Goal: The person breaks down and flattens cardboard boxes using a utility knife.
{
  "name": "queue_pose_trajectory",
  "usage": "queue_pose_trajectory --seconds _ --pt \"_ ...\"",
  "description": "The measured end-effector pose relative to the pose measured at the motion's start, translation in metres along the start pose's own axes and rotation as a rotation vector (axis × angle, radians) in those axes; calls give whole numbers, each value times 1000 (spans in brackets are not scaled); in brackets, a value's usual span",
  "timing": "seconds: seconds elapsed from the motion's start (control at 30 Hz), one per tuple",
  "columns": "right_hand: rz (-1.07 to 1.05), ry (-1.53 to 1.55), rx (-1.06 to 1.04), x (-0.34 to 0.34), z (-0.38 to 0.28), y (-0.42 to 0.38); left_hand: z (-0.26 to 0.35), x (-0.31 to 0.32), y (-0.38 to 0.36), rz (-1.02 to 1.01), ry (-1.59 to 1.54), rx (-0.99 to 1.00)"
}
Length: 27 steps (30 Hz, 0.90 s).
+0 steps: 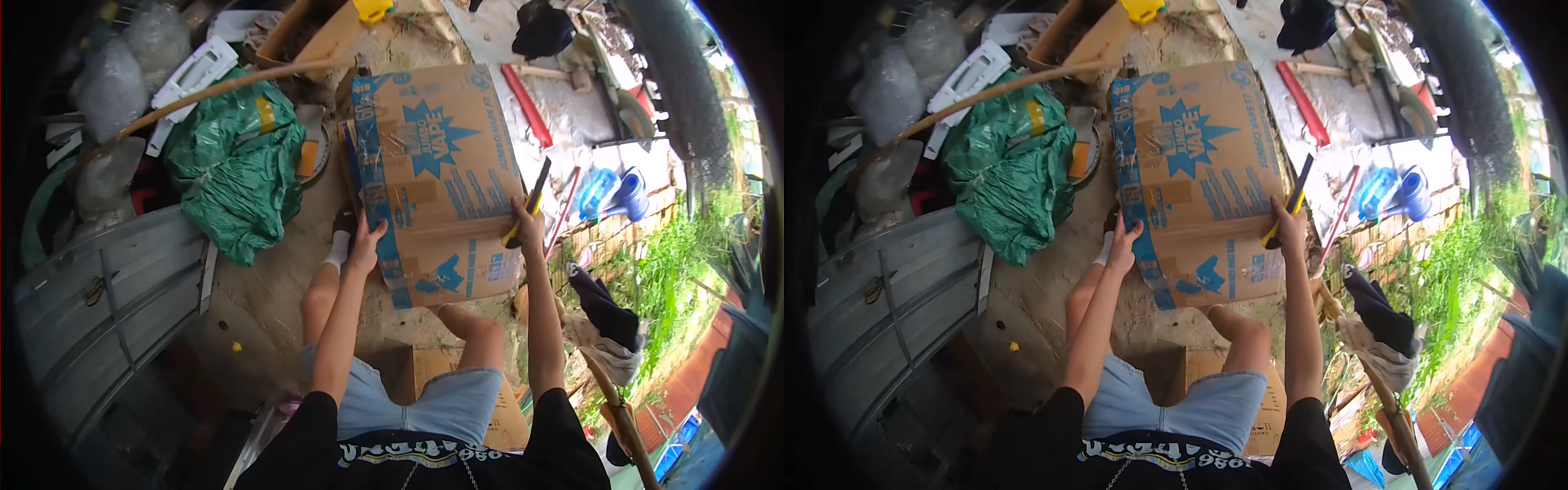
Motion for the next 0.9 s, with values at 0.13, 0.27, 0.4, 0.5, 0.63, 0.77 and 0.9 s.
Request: queue_pose_trajectory --seconds 0.13,0.27,0.4,0.5,0.63,0.77,0.9 --pt "41 -292 -1 54 110 80 -127 -74 67 122 -1 -70" --pt "81 -525 52 101 190 106 -217 -136 97 327 414 -78" --pt "196 -481 -93 121 204 105 -187 -114 97 475 879 -234" --pt "181 -447 5 113 214 104 -168 -100 81 611 1165 -140" --pt "196 -343 -56 104 196 90 -125 -75 72 390 1509 233" --pt "279 -395 -114 86 193 80 -97 -48 75 233 1787 340" --pt "307 -507 -363 78 118 31 -75 -24 73 106 1780 314"
Point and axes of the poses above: each hand's wrist, its own y-axis towards the middle knuckle, its own x-axis out of the palm, z = x × y, the point moved 5 cm from there along y, towards the middle knuckle
